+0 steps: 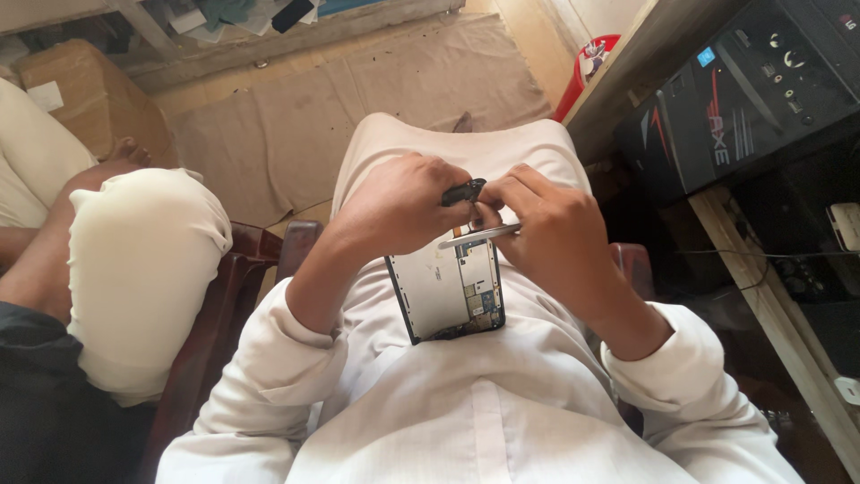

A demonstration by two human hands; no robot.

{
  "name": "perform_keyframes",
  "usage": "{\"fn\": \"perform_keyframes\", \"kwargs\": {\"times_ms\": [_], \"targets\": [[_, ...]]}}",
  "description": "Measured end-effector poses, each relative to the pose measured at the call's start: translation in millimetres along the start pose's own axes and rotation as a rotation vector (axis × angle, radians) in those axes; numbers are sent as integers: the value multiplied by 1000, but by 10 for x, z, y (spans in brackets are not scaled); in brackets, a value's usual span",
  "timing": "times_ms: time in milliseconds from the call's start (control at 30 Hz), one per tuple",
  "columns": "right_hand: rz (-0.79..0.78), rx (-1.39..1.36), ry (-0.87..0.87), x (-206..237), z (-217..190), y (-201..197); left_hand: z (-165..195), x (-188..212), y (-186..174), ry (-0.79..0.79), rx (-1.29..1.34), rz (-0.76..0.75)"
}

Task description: The person uses a metal prying tool to carefully pry and disconnect a small component from the internal circuit board of a disassembled mobile phone. They then rotate the device to inspect the interior and use the tool to adjust a ribbon cable connector.

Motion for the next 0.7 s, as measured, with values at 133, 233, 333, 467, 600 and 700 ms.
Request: {"fn": "perform_keyframes", "kwargs": {"times_ms": [133,233,333,467,600,700], "targets": [[13,30,10,6,-2,70,17,6,1,-18,8,-7],[22,22,21,0,26,149,26,19,-13,-30,11,-6],[54,-21,28,24,56,220,37,21,-9,-47,32,-10],[123,-77,-8,36,84,293,32,23,-9,-81,32,-7],[127,-140,3,35,128,317,37,18,-24,-57,15,13],[124,-160,-9,44,138,325,22,18,-20,-101,26,2]]}}
Point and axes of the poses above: each hand's wrist, its own x-axis away from the middle knuckle, its own y-axis out of the palm, z = x × y, the point moved 3 cm from there along -x, towards the middle knuckle, and after that the axes turned 15 degrees about -z, right-handed, at the moved point
